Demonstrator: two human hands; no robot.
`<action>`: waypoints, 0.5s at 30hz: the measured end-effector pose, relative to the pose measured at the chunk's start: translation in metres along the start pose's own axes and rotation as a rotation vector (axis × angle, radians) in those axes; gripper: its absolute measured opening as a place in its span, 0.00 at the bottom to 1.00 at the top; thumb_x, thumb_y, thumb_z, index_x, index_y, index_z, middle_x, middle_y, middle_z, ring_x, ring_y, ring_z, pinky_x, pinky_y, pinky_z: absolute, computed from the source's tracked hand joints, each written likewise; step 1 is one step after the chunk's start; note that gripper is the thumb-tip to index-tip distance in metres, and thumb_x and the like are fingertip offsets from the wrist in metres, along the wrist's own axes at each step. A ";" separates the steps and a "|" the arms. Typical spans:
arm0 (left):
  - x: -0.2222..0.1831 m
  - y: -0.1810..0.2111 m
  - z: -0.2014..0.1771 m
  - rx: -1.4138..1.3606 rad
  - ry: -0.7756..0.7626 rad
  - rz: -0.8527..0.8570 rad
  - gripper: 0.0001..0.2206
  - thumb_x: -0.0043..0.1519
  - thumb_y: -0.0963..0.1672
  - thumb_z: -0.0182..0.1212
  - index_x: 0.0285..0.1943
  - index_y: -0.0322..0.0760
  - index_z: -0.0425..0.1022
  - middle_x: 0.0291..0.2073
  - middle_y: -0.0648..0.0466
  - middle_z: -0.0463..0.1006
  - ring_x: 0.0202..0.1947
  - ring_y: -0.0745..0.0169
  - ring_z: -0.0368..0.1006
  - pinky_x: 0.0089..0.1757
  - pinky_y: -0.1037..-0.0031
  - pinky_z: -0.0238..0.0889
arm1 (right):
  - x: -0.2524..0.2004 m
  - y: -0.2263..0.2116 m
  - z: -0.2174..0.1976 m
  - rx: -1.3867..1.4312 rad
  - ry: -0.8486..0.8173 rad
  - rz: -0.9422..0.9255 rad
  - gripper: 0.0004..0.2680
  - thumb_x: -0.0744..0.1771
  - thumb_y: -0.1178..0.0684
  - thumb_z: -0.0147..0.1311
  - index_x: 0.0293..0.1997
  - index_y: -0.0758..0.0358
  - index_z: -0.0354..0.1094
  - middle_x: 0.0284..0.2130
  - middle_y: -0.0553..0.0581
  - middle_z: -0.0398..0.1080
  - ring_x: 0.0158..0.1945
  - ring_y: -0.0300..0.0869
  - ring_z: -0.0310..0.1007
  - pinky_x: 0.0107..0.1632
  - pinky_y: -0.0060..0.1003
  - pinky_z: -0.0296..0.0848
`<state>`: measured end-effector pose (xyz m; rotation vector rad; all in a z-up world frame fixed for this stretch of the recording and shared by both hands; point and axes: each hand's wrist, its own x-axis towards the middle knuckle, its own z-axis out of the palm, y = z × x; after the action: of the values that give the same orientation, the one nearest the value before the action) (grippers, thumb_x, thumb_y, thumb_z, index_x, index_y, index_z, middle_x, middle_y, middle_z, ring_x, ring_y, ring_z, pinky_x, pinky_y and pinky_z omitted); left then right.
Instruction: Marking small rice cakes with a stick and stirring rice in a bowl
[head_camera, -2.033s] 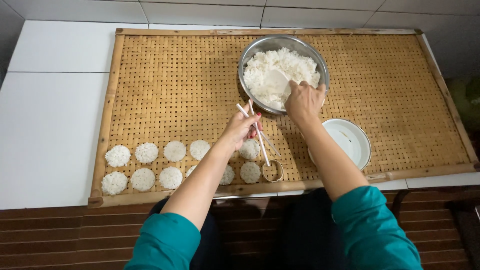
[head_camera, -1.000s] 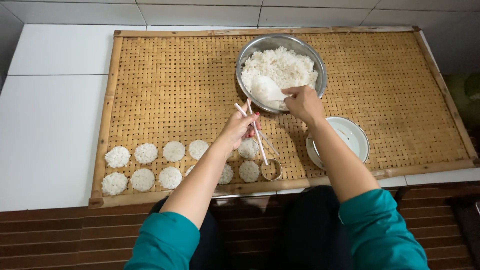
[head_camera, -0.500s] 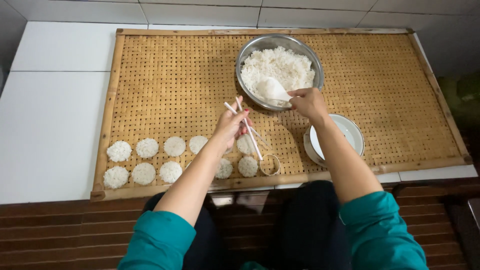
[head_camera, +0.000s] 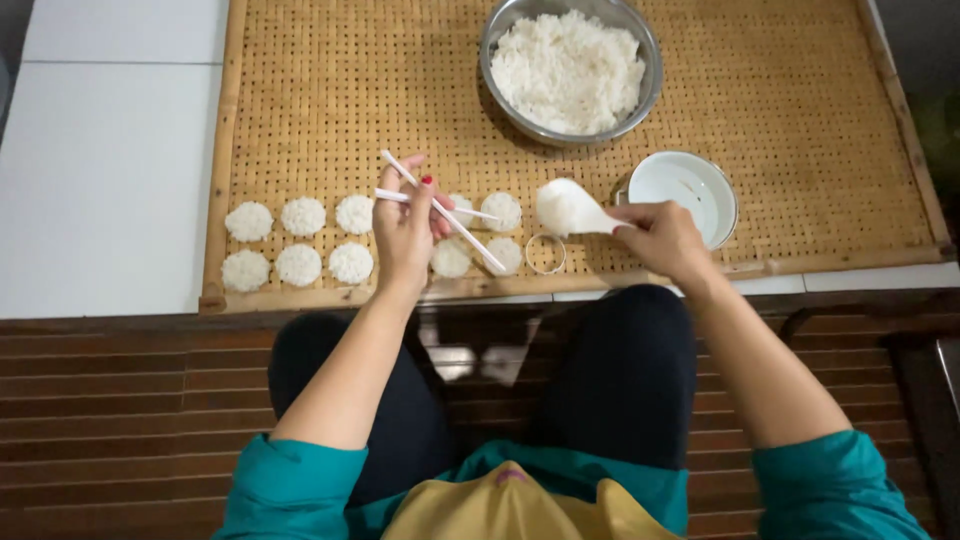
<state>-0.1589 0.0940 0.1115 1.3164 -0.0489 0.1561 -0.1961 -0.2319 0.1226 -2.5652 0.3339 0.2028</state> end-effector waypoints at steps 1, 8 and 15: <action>-0.004 -0.008 0.001 0.000 0.001 -0.005 0.14 0.71 0.44 0.52 0.64 0.36 0.64 0.27 0.46 0.80 0.17 0.70 0.73 0.19 0.89 0.63 | -0.002 0.007 0.010 -0.001 -0.004 0.003 0.14 0.63 0.49 0.59 0.53 0.44 0.79 0.37 0.62 0.80 0.49 0.64 0.77 0.53 0.57 0.73; -0.018 -0.038 0.010 0.043 -0.189 -0.016 0.14 0.72 0.42 0.51 0.66 0.34 0.64 0.29 0.48 0.79 0.21 0.67 0.74 0.24 0.85 0.68 | -0.017 0.028 0.045 -0.427 0.130 -0.161 0.12 0.65 0.46 0.56 0.54 0.38 0.79 0.32 0.59 0.79 0.39 0.61 0.80 0.50 0.53 0.75; -0.018 -0.055 0.022 0.005 -0.287 -0.013 0.14 0.72 0.42 0.51 0.64 0.33 0.63 0.28 0.45 0.79 0.19 0.67 0.75 0.22 0.85 0.68 | -0.020 0.052 0.073 -0.653 0.398 -0.513 0.11 0.66 0.53 0.51 0.52 0.47 0.77 0.31 0.47 0.77 0.36 0.44 0.79 0.45 0.41 0.65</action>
<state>-0.1681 0.0581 0.0618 1.3360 -0.2834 -0.0451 -0.2355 -0.2319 0.0398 -3.2189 -0.3158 -0.4690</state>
